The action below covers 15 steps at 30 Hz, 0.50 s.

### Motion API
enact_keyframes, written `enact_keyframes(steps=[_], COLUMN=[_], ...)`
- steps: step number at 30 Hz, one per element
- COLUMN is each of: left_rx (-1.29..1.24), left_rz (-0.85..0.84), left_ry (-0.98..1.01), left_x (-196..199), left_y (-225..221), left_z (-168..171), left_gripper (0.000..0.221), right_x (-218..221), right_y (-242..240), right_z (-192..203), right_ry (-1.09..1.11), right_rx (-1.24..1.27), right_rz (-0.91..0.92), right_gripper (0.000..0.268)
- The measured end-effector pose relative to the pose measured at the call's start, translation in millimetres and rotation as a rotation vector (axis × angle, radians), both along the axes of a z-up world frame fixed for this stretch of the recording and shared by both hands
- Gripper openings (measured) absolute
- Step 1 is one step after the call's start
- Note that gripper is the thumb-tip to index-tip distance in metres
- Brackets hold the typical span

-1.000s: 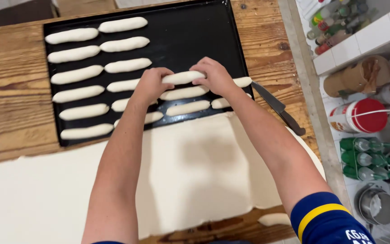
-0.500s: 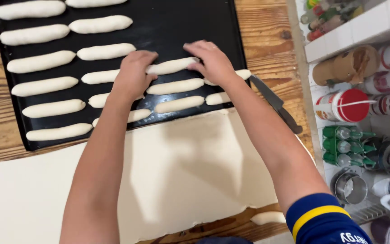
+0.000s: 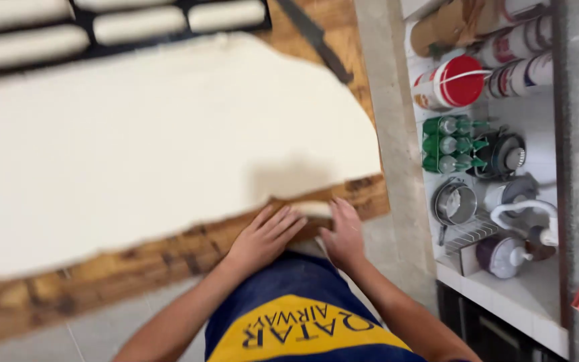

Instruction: Rolling out dough into strips, cutting them into small pieces, and arranging them on a baking tray

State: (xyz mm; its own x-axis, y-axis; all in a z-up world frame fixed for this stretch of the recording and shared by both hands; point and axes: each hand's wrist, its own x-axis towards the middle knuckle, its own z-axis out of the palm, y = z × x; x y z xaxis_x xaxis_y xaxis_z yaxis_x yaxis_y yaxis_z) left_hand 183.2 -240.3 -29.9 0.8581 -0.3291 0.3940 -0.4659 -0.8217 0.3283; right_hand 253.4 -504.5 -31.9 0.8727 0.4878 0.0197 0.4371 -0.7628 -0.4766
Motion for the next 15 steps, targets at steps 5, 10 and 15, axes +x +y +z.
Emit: enact_keyframes(steps=[5,10,15], left_rx=[0.111,-0.093,-0.031], left_rz=[0.234,0.229,0.267], left_ry=[-0.098,0.075,-0.062], left_x=[34.2,34.3,-0.8], left_y=[-68.6,-60.9,-65.8], left_z=[-40.3,-57.1,-26.9], left_gripper=[0.073,0.036,0.041], right_x=[50.2,75.1,38.5], right_y=[5.4,-11.8,-18.9], right_z=[-1.7,-2.6,-21.6], right_ry=[-0.457,-0.316,-0.254], right_rx=[0.060,0.201,0.063], right_rz=[0.312,0.397,0.421], right_gripper=[0.055,0.033,0.050])
